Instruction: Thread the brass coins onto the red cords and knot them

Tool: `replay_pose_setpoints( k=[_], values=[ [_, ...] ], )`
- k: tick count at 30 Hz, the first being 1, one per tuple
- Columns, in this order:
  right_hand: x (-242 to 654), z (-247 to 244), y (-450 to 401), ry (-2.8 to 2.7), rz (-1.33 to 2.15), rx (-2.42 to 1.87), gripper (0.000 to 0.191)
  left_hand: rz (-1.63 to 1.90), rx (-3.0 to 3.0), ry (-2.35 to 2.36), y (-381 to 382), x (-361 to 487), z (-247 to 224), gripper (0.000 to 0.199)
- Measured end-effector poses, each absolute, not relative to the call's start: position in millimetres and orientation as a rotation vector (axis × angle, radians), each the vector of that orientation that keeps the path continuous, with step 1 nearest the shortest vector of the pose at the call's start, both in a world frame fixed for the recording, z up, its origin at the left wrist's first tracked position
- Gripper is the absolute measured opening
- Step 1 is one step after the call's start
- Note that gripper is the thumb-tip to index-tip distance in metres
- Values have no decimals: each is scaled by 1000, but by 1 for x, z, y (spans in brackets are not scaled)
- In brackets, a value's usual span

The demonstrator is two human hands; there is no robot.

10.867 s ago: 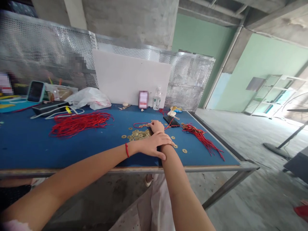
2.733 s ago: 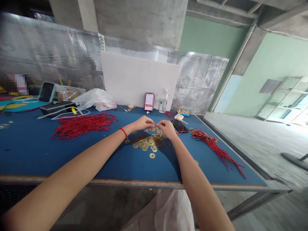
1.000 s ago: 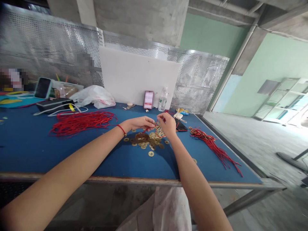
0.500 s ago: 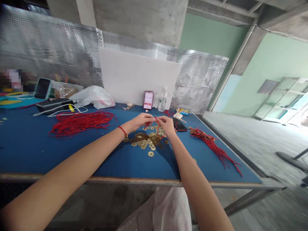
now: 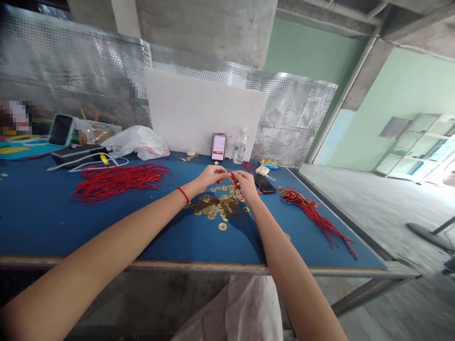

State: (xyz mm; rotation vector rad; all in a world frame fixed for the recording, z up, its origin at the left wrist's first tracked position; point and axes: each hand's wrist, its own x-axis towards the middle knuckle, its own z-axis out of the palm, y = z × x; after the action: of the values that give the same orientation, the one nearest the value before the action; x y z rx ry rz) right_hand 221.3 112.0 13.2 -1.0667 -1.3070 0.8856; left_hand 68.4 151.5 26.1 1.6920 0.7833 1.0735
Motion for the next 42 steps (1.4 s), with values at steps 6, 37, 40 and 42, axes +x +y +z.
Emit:
replay_pose_setpoints(
  k=[6,37,40,42],
  values=[
    [222,12,114,-1376,795,-1047,38,1178,1844,797,153,71,27,14],
    [224,17,108,-1571,269,-1091,17,1185,1164,600,155,71,31,14],
    [217,19,103,-1705,471,-1017,20,1210,1144,673,156,71,29,11],
    [215,15,104,-1790,430,-1092,15,1221,1145,704,154,71,30,10]
  ],
)
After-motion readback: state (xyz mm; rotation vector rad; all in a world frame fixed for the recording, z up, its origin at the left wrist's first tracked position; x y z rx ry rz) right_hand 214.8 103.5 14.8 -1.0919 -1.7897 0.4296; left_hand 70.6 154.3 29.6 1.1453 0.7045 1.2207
